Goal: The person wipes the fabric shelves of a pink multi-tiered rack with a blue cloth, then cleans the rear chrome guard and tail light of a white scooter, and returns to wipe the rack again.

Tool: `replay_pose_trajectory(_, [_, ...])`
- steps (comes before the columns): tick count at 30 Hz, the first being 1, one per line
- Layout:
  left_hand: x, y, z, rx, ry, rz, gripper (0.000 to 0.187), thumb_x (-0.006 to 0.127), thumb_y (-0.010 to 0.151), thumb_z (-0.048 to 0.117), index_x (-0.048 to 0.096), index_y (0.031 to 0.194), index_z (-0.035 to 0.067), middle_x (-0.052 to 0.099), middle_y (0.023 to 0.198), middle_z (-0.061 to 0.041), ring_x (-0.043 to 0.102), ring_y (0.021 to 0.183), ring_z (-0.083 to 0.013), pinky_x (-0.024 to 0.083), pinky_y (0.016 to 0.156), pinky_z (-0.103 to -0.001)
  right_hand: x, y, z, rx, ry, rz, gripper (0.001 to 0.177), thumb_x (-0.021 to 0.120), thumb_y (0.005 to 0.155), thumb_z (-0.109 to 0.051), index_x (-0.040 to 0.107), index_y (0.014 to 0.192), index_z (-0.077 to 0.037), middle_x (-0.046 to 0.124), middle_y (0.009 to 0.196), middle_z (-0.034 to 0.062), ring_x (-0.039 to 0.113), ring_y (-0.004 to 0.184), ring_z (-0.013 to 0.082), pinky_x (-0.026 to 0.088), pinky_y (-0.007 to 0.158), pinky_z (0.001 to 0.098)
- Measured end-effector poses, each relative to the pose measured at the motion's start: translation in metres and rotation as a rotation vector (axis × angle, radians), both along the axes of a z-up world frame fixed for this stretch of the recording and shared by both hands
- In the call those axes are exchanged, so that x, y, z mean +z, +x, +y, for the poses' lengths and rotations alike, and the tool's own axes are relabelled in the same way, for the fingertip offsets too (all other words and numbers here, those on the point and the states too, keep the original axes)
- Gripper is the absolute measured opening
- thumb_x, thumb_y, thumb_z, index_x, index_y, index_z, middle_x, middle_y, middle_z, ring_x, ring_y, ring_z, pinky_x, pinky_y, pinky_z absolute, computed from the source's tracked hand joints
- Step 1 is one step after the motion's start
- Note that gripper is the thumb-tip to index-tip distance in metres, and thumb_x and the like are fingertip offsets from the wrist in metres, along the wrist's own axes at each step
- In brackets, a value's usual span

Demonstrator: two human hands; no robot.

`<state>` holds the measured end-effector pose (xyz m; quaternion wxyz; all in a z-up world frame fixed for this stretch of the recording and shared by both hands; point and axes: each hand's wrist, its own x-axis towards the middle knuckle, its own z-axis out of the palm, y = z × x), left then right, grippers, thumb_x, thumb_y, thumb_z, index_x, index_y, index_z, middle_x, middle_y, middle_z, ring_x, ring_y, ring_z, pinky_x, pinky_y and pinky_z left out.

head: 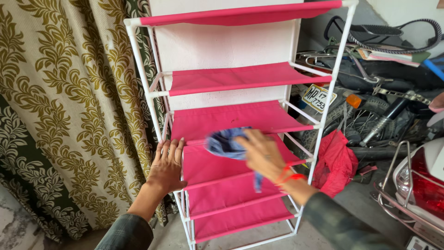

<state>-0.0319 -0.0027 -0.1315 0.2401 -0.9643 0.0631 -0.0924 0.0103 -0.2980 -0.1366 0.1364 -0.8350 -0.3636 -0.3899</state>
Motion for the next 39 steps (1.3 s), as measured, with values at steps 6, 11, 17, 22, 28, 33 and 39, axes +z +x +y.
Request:
replay_pose_trajectory(6, [-0.003,-0.001,0.001,-0.030,-0.020,-0.016,0.137,0.073,0.075,0.071,-0.002,0.157,-0.009,0.022,0.159,-0.024,0.018,0.150,-0.0413,0.006,0.124,-0.050,0.001,0.008,-0.078,-0.278,-0.089,-0.075,0.061,0.066,0.060,0.006,0.069,0.119,-0.011,0.062,0.118,0.0105,0.060,0.107,0.0324,0.051,0.085,0.0461])
replay_pose_trajectory(11, [-0.002,-0.002,0.000,-0.025,-0.029,-0.022,0.137,0.075,0.074,0.070,0.000,0.157,-0.009,0.024,0.158,-0.024,0.018,0.150,-0.0411,0.006,0.125,-0.050,0.000,0.007,-0.050,-0.221,-0.008,-0.061,0.061,0.068,0.059,0.007,0.069,0.118,-0.009,0.062,0.119,0.0101,0.059,0.108,0.0315,0.050,0.086,0.0453])
replay_pose_trajectory(17, [-0.003,0.003,0.002,0.004,-0.044,0.007,0.135,0.078,0.073,0.064,0.001,0.158,-0.007,0.024,0.159,-0.022,0.019,0.151,-0.0393,0.006,0.126,-0.049,0.000,0.007,0.030,-0.044,0.066,-0.004,0.059,0.074,0.060,0.004,0.069,0.117,-0.011,0.061,0.123,0.0088,0.057,0.110,0.0325,0.048,0.088,0.0492])
replay_pose_trajectory(22, [-0.019,0.025,-0.004,-0.024,-0.036,-0.061,0.126,0.080,0.075,0.056,0.006,0.157,-0.005,0.024,0.160,-0.024,0.020,0.151,-0.0419,0.011,0.124,-0.057,0.002,0.009,0.041,-0.094,0.036,0.125,0.060,0.074,0.064,0.006,0.069,0.120,-0.015,0.060,0.121,0.0063,0.057,0.111,0.0309,0.048,0.093,0.0522])
replay_pose_trajectory(28, [-0.029,0.064,-0.064,-0.203,-0.222,0.004,0.127,0.084,0.075,0.055,0.006,0.161,0.003,0.024,0.161,-0.025,0.024,0.149,-0.0434,0.016,0.121,-0.063,-0.007,0.005,0.028,-0.033,-0.024,0.022,0.062,0.071,0.058,0.009,0.069,0.115,-0.013,0.060,0.120,0.0089,0.056,0.114,0.0336,0.046,0.097,0.0578])
replay_pose_trajectory(33, [-0.023,0.061,-0.104,-0.174,-0.309,0.058,0.138,0.088,0.069,0.054,-0.001,0.165,0.013,0.024,0.161,-0.017,0.022,0.151,-0.0409,0.012,0.120,-0.071,-0.010,0.010,0.002,0.002,0.029,0.021,0.057,0.066,0.063,0.011,0.070,0.115,-0.013,0.061,0.125,0.0095,0.056,0.118,0.0353,0.050,0.088,0.0522])
replay_pose_trajectory(39, [-0.011,0.045,-0.098,-0.217,-0.423,0.083,0.139,0.080,0.068,0.076,-0.006,0.161,0.018,0.018,0.161,-0.018,0.014,0.151,-0.0438,0.001,0.119,-0.072,-0.005,0.024,-0.074,-0.208,-0.117,-0.043,0.052,0.065,0.071,0.010,0.071,0.116,-0.015,0.064,0.122,0.0076,0.062,0.109,0.0309,0.055,0.087,0.0448])
